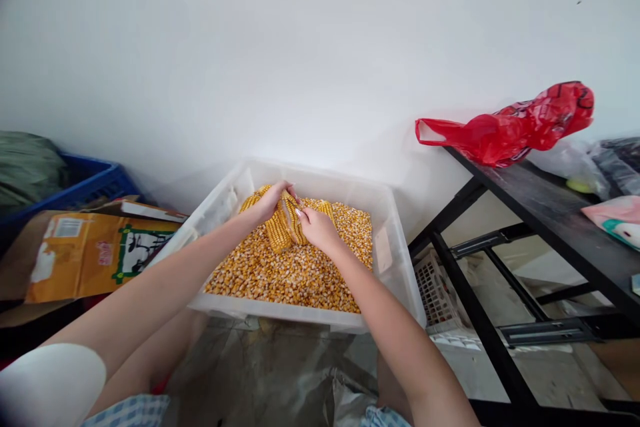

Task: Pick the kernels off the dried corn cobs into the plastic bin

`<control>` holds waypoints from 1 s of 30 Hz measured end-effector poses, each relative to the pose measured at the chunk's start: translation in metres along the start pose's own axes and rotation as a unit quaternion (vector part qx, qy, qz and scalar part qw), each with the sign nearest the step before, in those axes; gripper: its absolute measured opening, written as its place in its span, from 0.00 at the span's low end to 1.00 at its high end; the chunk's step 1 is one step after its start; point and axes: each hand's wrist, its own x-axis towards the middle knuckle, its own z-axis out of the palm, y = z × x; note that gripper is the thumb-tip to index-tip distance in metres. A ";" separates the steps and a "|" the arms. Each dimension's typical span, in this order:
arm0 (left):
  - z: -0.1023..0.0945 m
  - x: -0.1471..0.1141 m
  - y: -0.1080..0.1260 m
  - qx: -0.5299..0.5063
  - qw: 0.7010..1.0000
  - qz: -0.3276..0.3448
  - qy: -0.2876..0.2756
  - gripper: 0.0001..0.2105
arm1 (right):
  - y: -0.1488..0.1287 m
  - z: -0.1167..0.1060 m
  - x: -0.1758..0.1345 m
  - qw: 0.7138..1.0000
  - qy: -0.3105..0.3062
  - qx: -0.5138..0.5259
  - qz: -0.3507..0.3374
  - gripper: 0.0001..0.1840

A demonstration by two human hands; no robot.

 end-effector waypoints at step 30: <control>0.011 -0.007 0.004 0.164 0.982 0.084 0.028 0.19 | 0.002 0.009 0.004 0.980 0.001 0.190 0.061 0.21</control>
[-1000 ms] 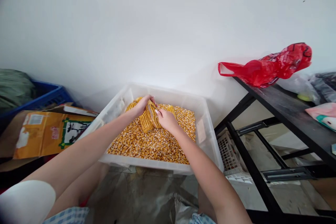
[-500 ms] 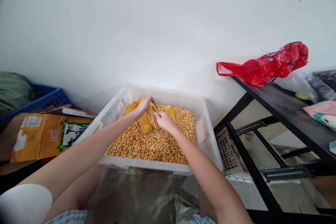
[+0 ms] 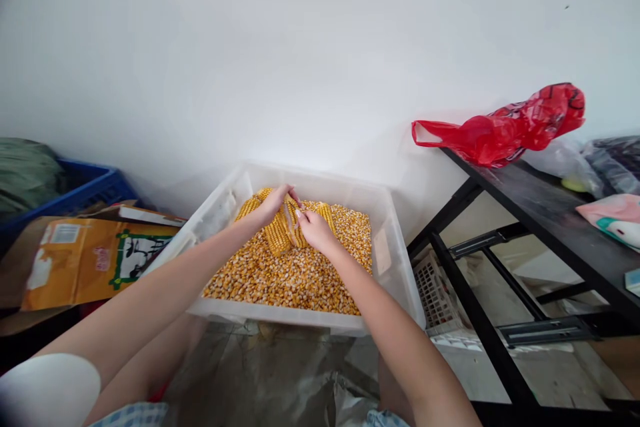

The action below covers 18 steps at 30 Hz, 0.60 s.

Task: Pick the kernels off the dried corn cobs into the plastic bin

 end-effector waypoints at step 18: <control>-0.004 -0.006 0.008 -0.038 0.998 -0.038 0.012 0.17 | -0.017 -0.003 -0.015 0.950 -0.040 -0.311 -0.009 0.24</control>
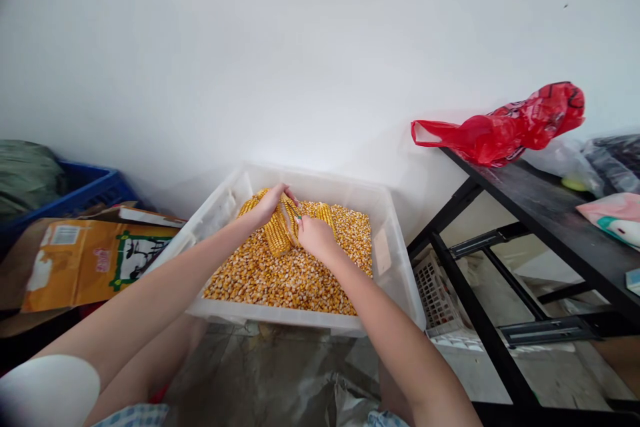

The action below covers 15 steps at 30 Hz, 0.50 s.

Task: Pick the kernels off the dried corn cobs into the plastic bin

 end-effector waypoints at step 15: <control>0.001 0.013 -0.014 0.004 1.000 0.016 -0.025 0.20 | 0.000 -0.015 -0.004 0.999 0.033 -0.004 0.001 0.22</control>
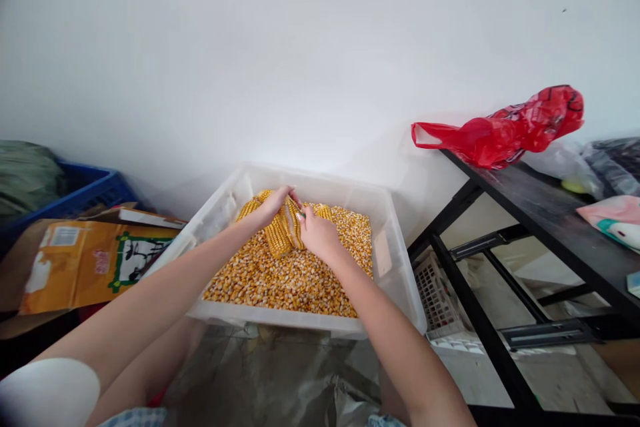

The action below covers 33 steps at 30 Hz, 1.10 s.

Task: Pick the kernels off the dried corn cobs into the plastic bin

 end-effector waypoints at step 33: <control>0.036 -0.022 0.014 0.234 0.967 0.095 -0.030 0.23 | 0.024 -0.056 -0.009 0.993 -0.079 0.078 -0.034 0.20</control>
